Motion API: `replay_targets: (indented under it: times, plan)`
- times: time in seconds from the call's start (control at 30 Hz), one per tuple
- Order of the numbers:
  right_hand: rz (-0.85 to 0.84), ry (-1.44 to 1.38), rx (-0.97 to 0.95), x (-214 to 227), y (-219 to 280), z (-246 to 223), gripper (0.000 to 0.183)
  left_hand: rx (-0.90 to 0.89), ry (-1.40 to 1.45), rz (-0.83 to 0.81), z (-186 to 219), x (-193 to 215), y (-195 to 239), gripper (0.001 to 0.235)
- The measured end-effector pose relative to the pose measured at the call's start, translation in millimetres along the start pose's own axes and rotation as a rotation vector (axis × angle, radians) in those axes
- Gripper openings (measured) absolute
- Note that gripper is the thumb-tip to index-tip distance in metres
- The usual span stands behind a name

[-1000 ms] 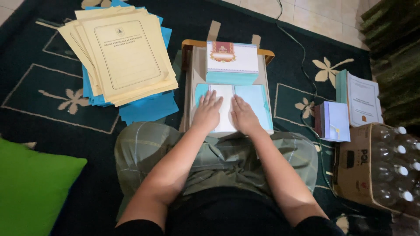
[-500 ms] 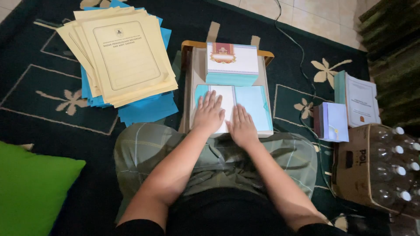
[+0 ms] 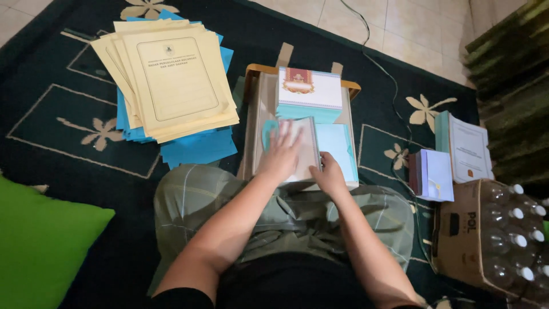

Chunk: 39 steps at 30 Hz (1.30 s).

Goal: Folding light blue paper sheets into small envelopes and stacking them on a wooden stand.

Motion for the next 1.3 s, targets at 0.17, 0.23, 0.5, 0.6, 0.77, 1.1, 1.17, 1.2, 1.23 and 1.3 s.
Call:
replay_targets:
  times: [0.17,0.23,0.5,0.6,0.77,1.1,1.17,1.2,1.23,1.3]
  plan:
    - [0.106,0.034,0.242,45.0,43.2,-64.1,0.015,-0.400,0.145,0.383,14.0,13.3,-3.2,0.051]
    - [0.190,0.061,0.305,63.1,49.2,-74.8,0.013,-0.458,0.178,0.479,11.7,13.3,-3.5,0.021]
    - [0.323,-0.241,0.140,57.6,39.4,-67.9,0.074,0.356,0.940,0.551,-16.0,18.5,-2.1,0.012]
    - [0.100,-0.333,0.006,40.5,30.4,-41.3,0.047,0.476,0.909,0.385,-15.5,8.8,-1.1,0.012]
    - [0.073,-0.158,-0.005,22.3,21.0,-28.5,0.053,0.312,0.383,0.356,-7.7,21.3,4.3,0.068]
    - [-0.035,-0.009,0.307,13.2,31.3,-54.3,0.044,0.020,0.127,-0.169,-8.6,-19.0,-2.5,0.050]
    - [-0.037,0.145,0.397,13.7,36.0,-54.5,0.035,0.042,0.174,-0.163,-8.7,-14.6,-4.2,0.055]
    - [-0.038,0.299,0.488,13.2,38.5,-55.4,0.031,0.064,0.219,-0.155,-9.4,-12.3,-5.1,0.062]
    - [-0.040,0.299,0.487,14.3,37.9,-54.9,0.031,0.065,0.220,-0.157,-7.7,-13.8,-3.2,0.062]
    - [-0.058,0.471,0.647,14.7,36.4,-57.5,0.046,0.039,0.129,-0.273,-5.1,-17.5,-0.2,0.068]
Point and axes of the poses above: each hand's wrist, its own y-axis away from the middle knuckle, its own x-axis out of the back of the hand, z = x × y, the point moved 2 cm from there along -y, towards the middle knuckle, and after that the axes turned 3 degrees about x, right-handed, at the moved point
